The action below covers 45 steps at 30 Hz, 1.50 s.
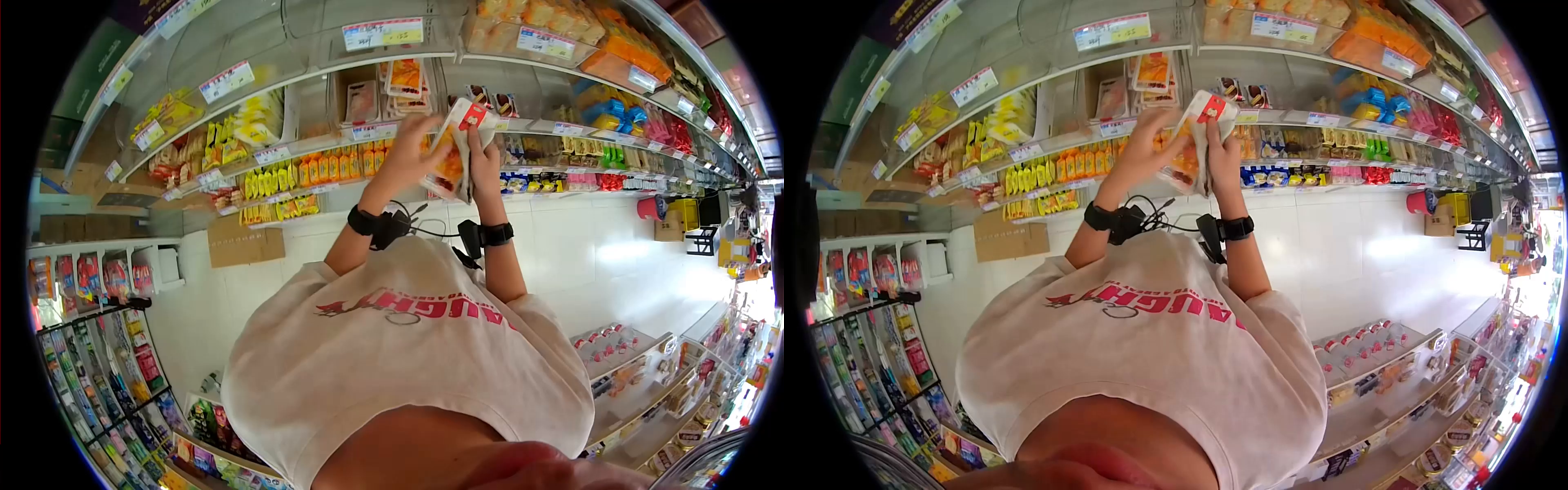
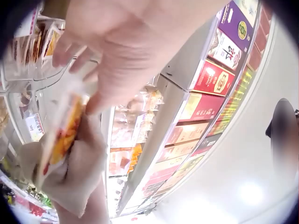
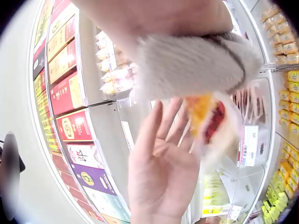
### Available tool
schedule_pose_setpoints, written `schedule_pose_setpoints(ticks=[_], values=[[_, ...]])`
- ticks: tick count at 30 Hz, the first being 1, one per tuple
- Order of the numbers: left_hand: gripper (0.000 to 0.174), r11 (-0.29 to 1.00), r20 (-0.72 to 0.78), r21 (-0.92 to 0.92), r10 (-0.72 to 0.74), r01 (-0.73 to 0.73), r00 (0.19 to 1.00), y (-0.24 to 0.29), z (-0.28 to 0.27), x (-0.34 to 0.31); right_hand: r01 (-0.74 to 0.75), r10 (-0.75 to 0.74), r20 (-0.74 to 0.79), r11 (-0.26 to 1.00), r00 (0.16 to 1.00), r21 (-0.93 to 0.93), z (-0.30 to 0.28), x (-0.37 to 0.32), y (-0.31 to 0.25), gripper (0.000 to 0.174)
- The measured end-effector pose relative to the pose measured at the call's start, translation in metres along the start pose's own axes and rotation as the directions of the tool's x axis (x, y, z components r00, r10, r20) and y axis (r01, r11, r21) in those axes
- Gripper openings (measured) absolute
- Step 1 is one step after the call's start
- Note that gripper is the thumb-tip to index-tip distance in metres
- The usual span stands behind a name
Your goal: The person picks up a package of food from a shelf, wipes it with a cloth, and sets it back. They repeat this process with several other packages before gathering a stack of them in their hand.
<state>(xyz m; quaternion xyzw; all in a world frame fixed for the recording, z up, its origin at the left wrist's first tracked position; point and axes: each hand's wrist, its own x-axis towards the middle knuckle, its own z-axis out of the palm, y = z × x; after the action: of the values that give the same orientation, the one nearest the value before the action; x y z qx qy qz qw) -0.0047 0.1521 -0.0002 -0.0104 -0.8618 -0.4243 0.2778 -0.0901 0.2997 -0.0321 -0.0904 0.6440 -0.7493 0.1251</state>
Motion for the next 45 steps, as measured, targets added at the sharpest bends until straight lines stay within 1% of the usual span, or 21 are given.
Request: schedule_pose_setpoints(ticks=[1, 3, 4, 8, 9, 10, 11, 13, 16, 17, 19, 21, 23, 28, 32, 35, 36, 39, 41, 43, 45], values=[[0.046, 0.962, 0.092, -0.139, -0.223, 0.235, 0.970, 0.006, -0.008, -0.002, -0.056, 0.056, 0.004, 0.998, 0.998, 0.013, 0.000, -0.002, 0.000, 0.044], [0.045, 0.676, 0.346, -0.332, -0.561, 0.658, 0.752, 0.016, -0.025, -0.007, -0.066, 0.066, 0.002, 0.998, 0.998, -0.019, 0.008, -0.004, -0.004, 0.043], [0.043, 0.738, 0.377, -0.351, -0.452, 0.576, 0.808, 0.010, -0.029, -0.011, -0.056, 0.056, -0.002, 0.997, 0.998, -0.046, 0.019, -0.008, -0.013, 0.043], [0.035, 0.867, 0.228, -0.277, -0.359, 0.414, 0.905, -0.020, -0.025, -0.031, 0.023, -0.025, -0.029, 0.997, 0.999, -0.080, 0.035, -0.013, -0.004, 0.044], [0.034, 0.847, 0.161, -0.338, -0.378, 0.411, 0.912, -0.021, -0.027, -0.036, 0.049, -0.054, -0.049, 0.994, 0.997, -0.096, 0.038, -0.016, -0.001, 0.045], [0.033, 0.825, 0.092, -0.397, -0.400, 0.402, 0.912, -0.019, -0.030, -0.039, -0.071, 0.085, -0.202, 0.995, 0.976, 0.076, 0.035, -0.005, 0.003, 0.048], [0.032, 0.804, 0.024, -0.452, -0.421, 0.386, 0.907, -0.021, -0.034, -0.042, -0.109, 0.141, -0.217, 0.983, 0.966, 0.151, 0.029, -0.002, 0.004, 0.051], [0.030, 0.642, 0.138, -0.534, -0.576, 0.550, 0.806, -0.033, -0.049, -0.048, -0.093, 0.145, -0.255, 0.974, 0.956, 0.208, 0.041, -0.003, -0.014, 0.048], [0.027, 0.354, 0.269, -0.670, -0.703, 0.652, 0.658, -0.039, -0.071, -0.052, 0.087, -0.091, -0.020, 0.986, 0.996, -0.142, 0.073, -0.020, -0.033, 0.043], [0.026, 0.239, 0.331, -0.721, -0.705, 0.650, 0.627, -0.051, -0.072, -0.056, 0.113, -0.058, 0.178, 0.940, 0.982, -0.321, 0.079, -0.015, -0.020, 0.042], [0.027, 0.046, 0.376, -0.819, -0.709, 0.572, 0.597, -0.066, -0.072, -0.062, 0.400, -0.136, 0.453, 0.725, 0.881, -0.560, 0.102, -0.021, -0.009, 0.042], [0.027, -0.076, 0.346, -0.900, -0.724, 0.430, 0.596, -0.086, -0.082, -0.060, 0.746, -0.359, 0.654, 0.303, 0.666, -0.593, 0.145, -0.044, 0.000, 0.043], [0.027, -0.164, 0.351, -0.929, -0.673, 0.331, 0.651, -0.105, -0.089, -0.063, 0.754, -0.259, 0.715, 0.339, 0.649, -0.562, 0.149, -0.052, -0.006, 0.043], [0.030, -0.251, 0.475, -0.876, -0.596, 0.412, 0.648, -0.098, -0.095, -0.045, 0.689, -0.189, 0.698, 0.464, 0.691, -0.557, 0.139, -0.052, -0.018, 0.038], [0.028, -0.144, 0.478, -0.854, -0.597, 0.500, 0.644, -0.098, -0.075, -0.028, 0.631, -0.258, 0.607, 0.549, 0.752, -0.549, 0.125, -0.050, -0.022, 0.040], [0.026, 0.252, 0.324, -0.775, -0.629, 0.580, 0.706, -0.085, -0.072, -0.011, 0.626, -0.302, 0.581, 0.594, 0.756, -0.505, 0.113, -0.039, -0.026, 0.040], [0.023, 0.328, 0.244, -0.781, -0.622, 0.531, 0.744, -0.088, -0.064, -0.004, 0.616, -0.304, 0.570, 0.606, 0.764, -0.503, 0.108, -0.034, -0.028, 0.038], [0.022, 0.355, 0.241, -0.736, -0.659, 0.577, 0.712, -0.089, -0.059, 0.007, 0.556, -0.245, 0.545, 0.640, 0.802, -0.530, 0.094, -0.020, -0.035, 0.034], [0.024, 0.573, 0.141, -0.586, -0.624, 0.573, 0.769, -0.108, -0.055, 0.013, 0.471, -0.125, 0.522, 0.637, 0.844, -0.609, 0.085, -0.009, -0.043, 0.031], [0.021, 0.766, 0.054, -0.342, -0.562, 0.544, 0.825, -0.113, -0.062, 0.028, 0.478, -0.121, 0.543, 0.656, 0.831, -0.584, 0.075, 0.002, -0.032, 0.035], [0.022, 0.789, -0.015, -0.343, -0.548, 0.510, 0.836, -0.113, -0.059, 0.047, 0.479, -0.137, 0.558, 0.699, 0.819, -0.531, 0.070, 0.007, -0.023, 0.037]])
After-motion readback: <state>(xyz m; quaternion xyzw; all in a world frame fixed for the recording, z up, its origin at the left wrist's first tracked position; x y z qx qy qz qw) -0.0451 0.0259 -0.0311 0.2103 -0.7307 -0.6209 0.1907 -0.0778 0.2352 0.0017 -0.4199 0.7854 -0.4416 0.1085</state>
